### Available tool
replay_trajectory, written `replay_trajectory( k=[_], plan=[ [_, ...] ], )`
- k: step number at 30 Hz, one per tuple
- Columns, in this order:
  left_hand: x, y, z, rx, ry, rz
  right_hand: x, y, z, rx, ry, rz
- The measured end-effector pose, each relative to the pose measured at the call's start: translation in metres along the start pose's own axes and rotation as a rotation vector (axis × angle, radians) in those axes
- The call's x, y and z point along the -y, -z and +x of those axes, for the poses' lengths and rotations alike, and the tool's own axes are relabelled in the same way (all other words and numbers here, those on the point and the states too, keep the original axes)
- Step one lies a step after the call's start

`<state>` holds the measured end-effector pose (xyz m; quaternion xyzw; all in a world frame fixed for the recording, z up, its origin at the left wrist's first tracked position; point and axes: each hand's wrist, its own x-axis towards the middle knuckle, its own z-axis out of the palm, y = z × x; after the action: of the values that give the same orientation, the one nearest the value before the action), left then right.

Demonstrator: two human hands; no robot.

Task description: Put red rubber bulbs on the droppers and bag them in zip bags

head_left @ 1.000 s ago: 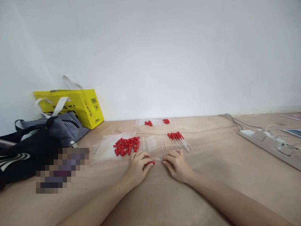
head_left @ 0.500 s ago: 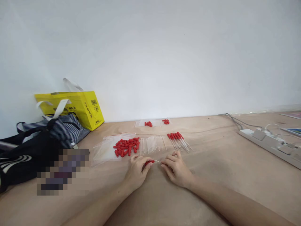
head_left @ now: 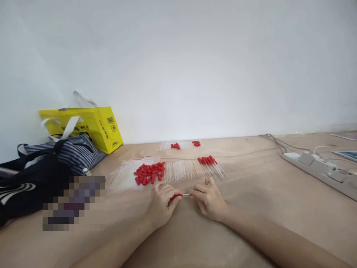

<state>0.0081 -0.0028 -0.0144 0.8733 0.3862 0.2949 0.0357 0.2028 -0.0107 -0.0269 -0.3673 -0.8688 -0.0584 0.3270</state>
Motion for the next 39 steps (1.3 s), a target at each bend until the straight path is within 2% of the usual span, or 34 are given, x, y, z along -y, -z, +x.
replay_trajectory(
  k=[10, 24, 27, 35, 37, 39],
  plan=[
    [-0.006, 0.002, -0.002, -0.014, -0.114, 0.045, 0.005, -0.004, -0.002, -0.006, -0.029, 0.051],
    [-0.002, -0.001, -0.001, -0.021, -0.125, 0.052, 0.006, -0.005, 0.002, 0.016, -0.070, 0.097],
    [-0.002, 0.001, 0.000, -0.009, -0.113, 0.071, 0.003, -0.002, 0.005, 0.054, -0.068, 0.100],
    [0.004, 0.006, 0.004, -0.013, -0.049, 0.109, -0.004, 0.005, 0.008, 0.136, 0.000, -0.076],
    [0.010, 0.004, 0.005, -0.048, 0.005, 0.135, -0.011, 0.004, 0.009, 0.123, -0.082, -0.124],
    [0.017, 0.002, 0.005, -0.096, 0.093, 0.168, -0.025, 0.003, 0.010, 0.049, -0.272, -0.154]
  ],
)
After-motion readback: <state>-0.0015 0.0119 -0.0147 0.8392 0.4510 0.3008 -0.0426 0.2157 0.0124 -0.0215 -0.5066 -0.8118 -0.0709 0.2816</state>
